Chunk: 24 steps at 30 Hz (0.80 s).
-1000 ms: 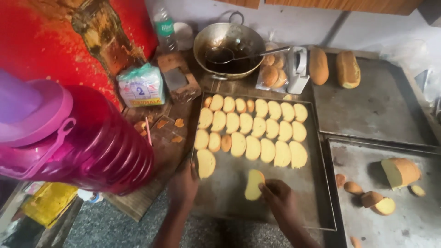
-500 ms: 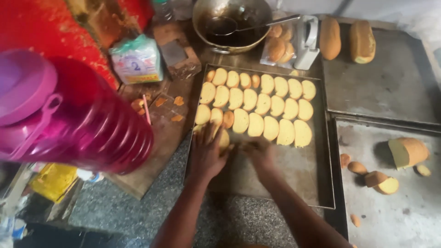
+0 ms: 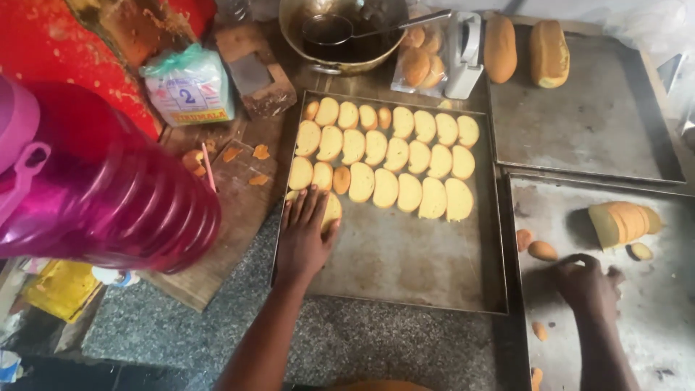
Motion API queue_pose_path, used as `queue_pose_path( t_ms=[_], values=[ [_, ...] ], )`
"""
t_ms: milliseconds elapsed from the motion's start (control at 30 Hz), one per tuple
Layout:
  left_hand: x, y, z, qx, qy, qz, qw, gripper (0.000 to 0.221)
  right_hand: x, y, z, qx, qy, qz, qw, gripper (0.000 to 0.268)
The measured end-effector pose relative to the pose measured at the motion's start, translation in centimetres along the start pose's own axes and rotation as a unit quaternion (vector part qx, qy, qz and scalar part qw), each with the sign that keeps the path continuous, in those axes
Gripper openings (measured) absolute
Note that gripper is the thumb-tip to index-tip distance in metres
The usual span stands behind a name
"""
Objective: Arranging sliced pieces of rusk or bread onto a metal tray for baking or drying.
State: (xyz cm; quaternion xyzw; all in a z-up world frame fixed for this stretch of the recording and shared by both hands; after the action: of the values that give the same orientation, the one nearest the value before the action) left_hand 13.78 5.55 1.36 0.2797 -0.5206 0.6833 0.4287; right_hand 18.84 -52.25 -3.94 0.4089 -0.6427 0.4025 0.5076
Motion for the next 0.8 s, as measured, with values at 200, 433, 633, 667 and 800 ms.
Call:
queue_pose_path(
  t_ms=[200,433,633,667,800],
  values=[
    [-0.1,0.2,-0.2,-0.001,0.022,0.011,1.0,0.061,1.5,3.4,0.5,-0.077,0.024,0.012,0.997,0.054],
    [0.0,0.0,-0.3,0.011,0.03,0.011,0.999,0.061,3.1,3.9,-1.3,-0.153,-0.485,0.021,0.86,0.03],
    [0.4,0.0,-0.2,0.01,0.035,-0.013,0.999,0.057,4.8,10.2,-25.6,0.084,-0.344,-0.096,0.93,0.048],
    [0.5,0.0,-0.2,0.005,0.031,-0.023,0.999,0.054,5.4,12.3,-30.8,0.175,-0.223,-0.108,0.953,0.055],
    [0.2,0.5,-0.1,-0.026,0.019,0.006,0.999,0.054,-0.4,14.5,-35.3,0.34,-0.277,-0.062,0.897,0.05]
  ],
)
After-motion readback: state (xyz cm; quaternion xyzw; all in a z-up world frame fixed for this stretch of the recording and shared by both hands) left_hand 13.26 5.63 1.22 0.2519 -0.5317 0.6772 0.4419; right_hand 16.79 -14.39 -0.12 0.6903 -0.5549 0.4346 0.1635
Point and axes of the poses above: each hand's wrist, its own y-axis away from the middle knuckle, its own x-axis out of the back of the hand, z = x × y, the point moved 6 cm from there along -y, towards the middle knuckle, and after that the axes turned 7 degrees about z, right-handed, at the moved point
